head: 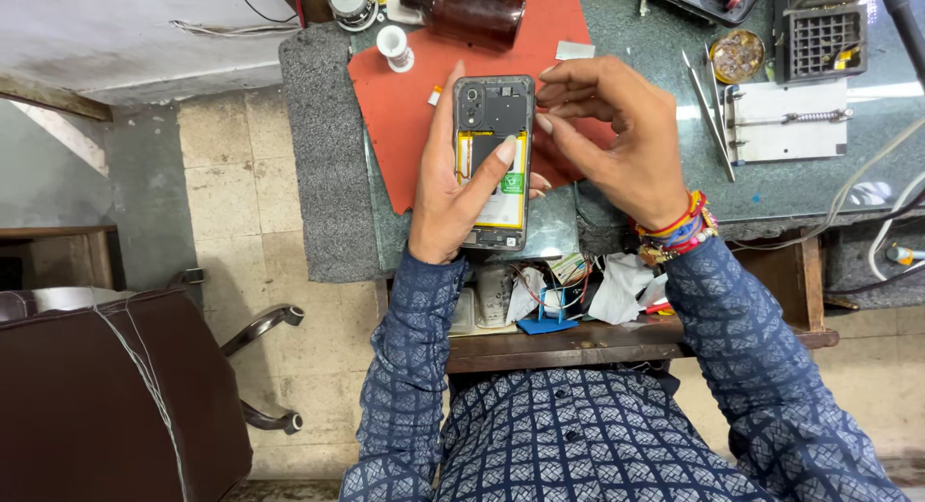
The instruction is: The person unscrews and removes several small components from the internal chassis of a mobile phone using a screwdriver and a thin prying tool.
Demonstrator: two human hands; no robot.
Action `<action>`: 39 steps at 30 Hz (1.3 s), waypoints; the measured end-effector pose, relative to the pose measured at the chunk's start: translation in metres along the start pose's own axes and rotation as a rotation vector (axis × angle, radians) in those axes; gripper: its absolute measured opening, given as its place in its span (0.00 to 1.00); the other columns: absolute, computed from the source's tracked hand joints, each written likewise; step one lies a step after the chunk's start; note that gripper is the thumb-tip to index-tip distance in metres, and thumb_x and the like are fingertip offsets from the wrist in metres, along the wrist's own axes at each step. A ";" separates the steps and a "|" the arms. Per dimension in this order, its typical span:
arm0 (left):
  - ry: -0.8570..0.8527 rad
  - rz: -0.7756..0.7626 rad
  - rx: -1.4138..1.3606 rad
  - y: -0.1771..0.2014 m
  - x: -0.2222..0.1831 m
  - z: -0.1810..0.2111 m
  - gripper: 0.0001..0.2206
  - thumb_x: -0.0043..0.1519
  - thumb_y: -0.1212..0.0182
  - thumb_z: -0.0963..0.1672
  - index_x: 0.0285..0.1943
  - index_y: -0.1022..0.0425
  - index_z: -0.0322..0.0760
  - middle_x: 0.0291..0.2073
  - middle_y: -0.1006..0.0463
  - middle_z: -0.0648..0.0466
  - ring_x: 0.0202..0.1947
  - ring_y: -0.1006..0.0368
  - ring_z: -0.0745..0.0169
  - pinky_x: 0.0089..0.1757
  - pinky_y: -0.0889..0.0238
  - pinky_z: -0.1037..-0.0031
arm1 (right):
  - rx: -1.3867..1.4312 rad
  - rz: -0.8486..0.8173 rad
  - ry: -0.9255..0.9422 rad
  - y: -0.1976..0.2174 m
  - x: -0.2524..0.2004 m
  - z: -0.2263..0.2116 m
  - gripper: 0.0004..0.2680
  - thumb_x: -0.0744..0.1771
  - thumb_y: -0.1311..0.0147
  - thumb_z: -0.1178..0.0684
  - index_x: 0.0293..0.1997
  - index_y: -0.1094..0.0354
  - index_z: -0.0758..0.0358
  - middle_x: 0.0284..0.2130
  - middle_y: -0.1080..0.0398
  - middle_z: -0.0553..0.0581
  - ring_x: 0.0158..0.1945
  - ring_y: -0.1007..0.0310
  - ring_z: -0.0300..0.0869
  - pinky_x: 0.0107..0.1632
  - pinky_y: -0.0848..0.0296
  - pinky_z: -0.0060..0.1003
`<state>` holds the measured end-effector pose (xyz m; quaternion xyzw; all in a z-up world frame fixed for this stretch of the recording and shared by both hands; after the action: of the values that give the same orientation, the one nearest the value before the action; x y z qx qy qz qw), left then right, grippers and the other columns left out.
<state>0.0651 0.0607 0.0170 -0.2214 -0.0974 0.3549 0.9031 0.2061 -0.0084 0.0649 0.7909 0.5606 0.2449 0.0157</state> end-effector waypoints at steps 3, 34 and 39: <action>0.001 -0.014 0.024 -0.001 0.000 -0.001 0.38 0.69 0.43 0.38 0.84 0.67 0.39 0.60 0.28 0.42 0.39 0.18 0.49 0.41 0.18 0.61 | 0.006 -0.007 0.030 0.002 -0.001 0.002 0.14 0.69 0.40 0.68 0.61 0.35 0.73 0.53 0.28 0.59 0.57 0.23 0.41 0.63 0.21 0.34; -0.046 -0.056 0.183 -0.005 0.002 0.000 0.37 0.71 0.42 0.38 0.84 0.64 0.39 0.65 0.32 0.45 0.56 0.22 0.56 0.49 0.17 0.61 | 0.517 0.028 -0.566 -0.003 -0.015 0.051 0.09 0.70 0.43 0.57 0.56 0.29 0.68 0.42 0.23 0.55 0.43 0.24 0.34 0.49 0.22 0.30; -0.129 -0.015 0.373 -0.006 -0.002 0.007 0.35 0.71 0.42 0.37 0.83 0.61 0.39 0.64 0.30 0.45 0.52 0.21 0.59 0.50 0.18 0.66 | 0.628 0.205 -0.680 -0.014 -0.026 0.058 0.05 0.68 0.40 0.57 0.44 0.26 0.68 0.34 0.23 0.54 0.34 0.23 0.33 0.36 0.17 0.34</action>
<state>0.0652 0.0575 0.0262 -0.0264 -0.0895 0.3734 0.9230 0.2106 -0.0116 -0.0001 0.8439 0.4897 -0.2092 -0.0658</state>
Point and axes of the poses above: each hand's wrist, its own x-axis towards the middle knuckle, its own y-axis out of the back of the hand, z = x × y, the point moved 9 cm from there along x, towards the middle knuckle
